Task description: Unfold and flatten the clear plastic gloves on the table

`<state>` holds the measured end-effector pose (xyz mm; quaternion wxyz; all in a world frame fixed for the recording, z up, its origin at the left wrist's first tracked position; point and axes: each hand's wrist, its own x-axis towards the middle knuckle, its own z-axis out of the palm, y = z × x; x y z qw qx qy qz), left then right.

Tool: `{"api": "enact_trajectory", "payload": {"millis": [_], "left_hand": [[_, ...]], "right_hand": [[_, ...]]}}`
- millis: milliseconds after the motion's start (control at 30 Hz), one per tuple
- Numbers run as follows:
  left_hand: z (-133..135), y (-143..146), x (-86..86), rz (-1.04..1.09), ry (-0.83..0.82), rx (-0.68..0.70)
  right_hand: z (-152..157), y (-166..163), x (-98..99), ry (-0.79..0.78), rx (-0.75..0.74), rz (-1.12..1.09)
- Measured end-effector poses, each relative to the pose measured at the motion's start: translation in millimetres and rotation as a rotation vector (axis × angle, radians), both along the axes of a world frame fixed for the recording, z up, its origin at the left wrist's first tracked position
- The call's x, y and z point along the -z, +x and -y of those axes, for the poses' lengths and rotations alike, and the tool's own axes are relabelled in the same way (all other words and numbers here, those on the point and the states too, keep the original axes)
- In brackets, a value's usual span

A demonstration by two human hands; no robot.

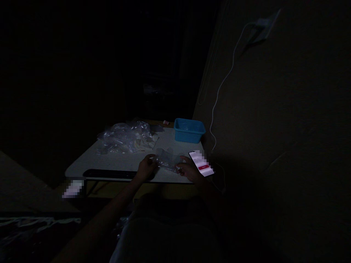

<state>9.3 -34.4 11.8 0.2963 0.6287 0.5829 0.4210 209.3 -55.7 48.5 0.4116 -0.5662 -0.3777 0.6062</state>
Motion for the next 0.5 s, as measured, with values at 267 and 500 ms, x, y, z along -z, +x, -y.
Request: {"api": "enact_trajectory", "payload": {"millis": [267,500], "left_hand": [[5.7,2.2,-3.8,0.047,-0.011,-0.109],[8.1,4.9,-1.9,0.061,0.001,-0.133]], "right_hand": [[3.7,-3.5,1.2,0.043,0.005,0.169],[6.6,-9.0,0.5,0.038,-0.033,-0.104]]}}
